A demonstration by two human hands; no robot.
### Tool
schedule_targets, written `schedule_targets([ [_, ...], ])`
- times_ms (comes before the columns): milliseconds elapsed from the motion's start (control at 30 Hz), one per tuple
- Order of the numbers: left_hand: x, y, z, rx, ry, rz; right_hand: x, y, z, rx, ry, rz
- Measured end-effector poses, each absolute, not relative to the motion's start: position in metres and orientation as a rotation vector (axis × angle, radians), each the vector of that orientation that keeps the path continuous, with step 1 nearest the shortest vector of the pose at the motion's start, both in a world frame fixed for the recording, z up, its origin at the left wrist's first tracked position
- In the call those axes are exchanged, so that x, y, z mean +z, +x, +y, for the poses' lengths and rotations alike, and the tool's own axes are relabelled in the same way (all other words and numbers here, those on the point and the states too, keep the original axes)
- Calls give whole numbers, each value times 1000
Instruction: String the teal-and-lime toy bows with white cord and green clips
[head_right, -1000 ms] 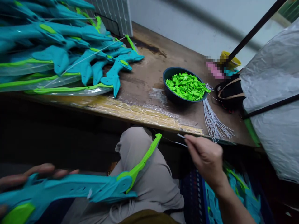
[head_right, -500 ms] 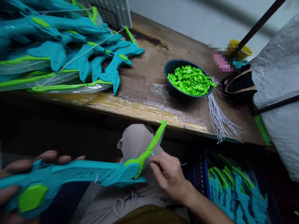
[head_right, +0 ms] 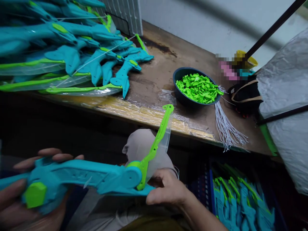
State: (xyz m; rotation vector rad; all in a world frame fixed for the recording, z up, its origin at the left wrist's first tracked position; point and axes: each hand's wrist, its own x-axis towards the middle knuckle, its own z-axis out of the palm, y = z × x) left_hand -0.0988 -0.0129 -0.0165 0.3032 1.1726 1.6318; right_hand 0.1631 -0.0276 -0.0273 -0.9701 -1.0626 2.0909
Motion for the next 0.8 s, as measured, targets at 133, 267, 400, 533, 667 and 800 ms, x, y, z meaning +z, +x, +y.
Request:
schedule_targets([
  [133, -7, -81, -17, 1690, 147, 1181, -30, 166, -21, 1927, -1202, -1130],
  [267, 0, -73, -23, 1685, 143, 1223, -41, 162, -24, 1908, -1281, -971],
  [400, -1, -67, -26, 1704, 236, 1276, -49, 160, -33, 1694, -1531, -998],
  [533, -26, -79, -30, 1480, 374, 1023, -44, 163, -29, 1609, -1485, -1123],
  [667, -65, -98, -43, 1173, 273, 777, -42, 168, -21, 1578, -1357, -1173],
  [800, -100, -91, -57, 1228, 289, 557, -53, 168, -22, 1561, -1313, -1133],
])
